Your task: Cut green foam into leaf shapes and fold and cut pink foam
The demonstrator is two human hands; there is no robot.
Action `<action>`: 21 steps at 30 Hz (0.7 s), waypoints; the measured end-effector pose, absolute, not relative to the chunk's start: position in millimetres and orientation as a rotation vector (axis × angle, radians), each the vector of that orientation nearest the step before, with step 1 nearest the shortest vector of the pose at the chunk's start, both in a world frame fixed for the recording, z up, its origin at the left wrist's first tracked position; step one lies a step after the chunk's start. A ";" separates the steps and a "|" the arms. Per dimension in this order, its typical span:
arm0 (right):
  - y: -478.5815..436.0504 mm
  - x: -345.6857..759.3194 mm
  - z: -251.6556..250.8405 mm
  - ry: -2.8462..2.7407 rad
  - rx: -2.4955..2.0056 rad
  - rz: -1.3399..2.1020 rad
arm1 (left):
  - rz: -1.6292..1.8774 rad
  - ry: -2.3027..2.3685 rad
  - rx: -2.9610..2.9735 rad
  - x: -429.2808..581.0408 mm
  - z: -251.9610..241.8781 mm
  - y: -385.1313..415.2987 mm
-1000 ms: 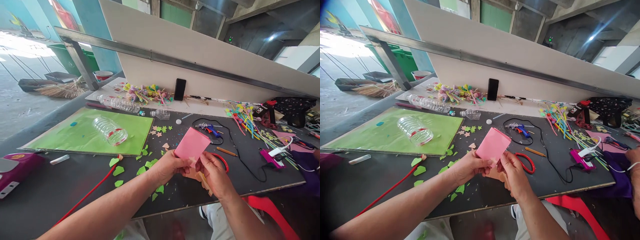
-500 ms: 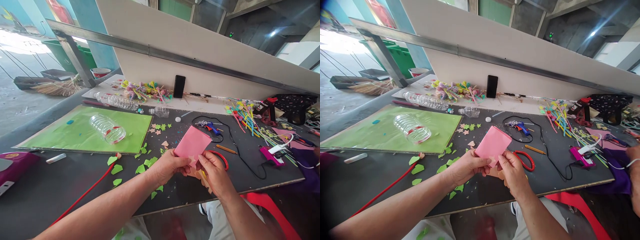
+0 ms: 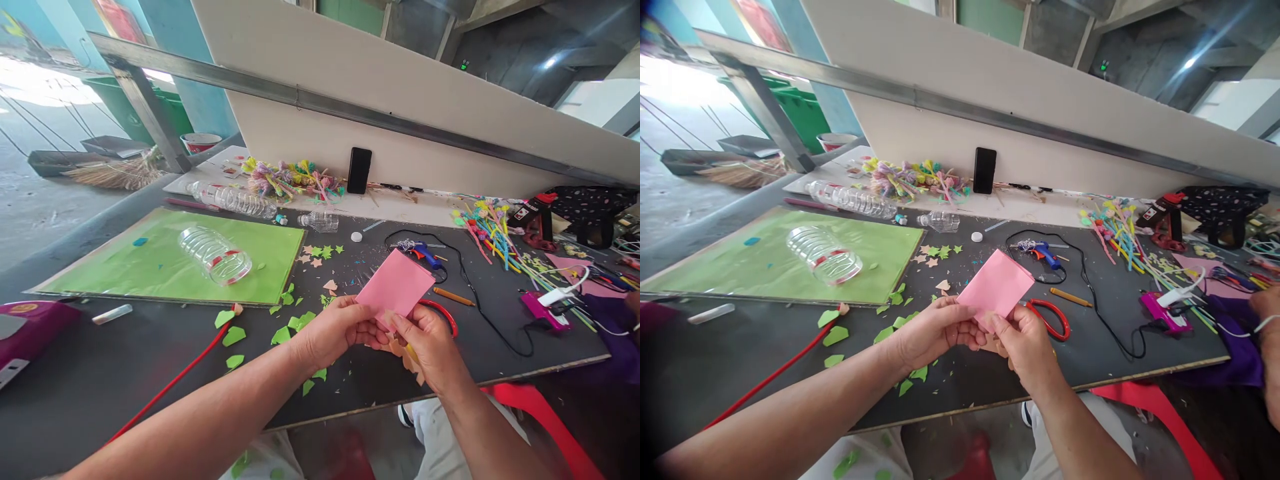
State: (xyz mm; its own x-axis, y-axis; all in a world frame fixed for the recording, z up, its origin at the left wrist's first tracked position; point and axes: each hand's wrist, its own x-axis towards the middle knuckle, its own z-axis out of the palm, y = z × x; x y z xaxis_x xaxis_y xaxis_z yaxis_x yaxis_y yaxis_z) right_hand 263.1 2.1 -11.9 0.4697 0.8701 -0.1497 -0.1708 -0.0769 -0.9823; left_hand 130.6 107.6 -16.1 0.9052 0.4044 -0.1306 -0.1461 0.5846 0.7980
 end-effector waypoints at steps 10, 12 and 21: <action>4.5 264.2 -10.1 -0.735 -1.452 0.996 | 0.301 0.342 0.902 131.3 -19.6 104.8; 4.4 263.1 -9.7 -0.728 -1.410 1.038 | 0.310 0.357 0.911 131.4 -20.2 104.7; -6.4 258.4 -0.8 -0.748 -1.024 1.135 | 0.201 0.203 0.734 127.4 -20.5 112.8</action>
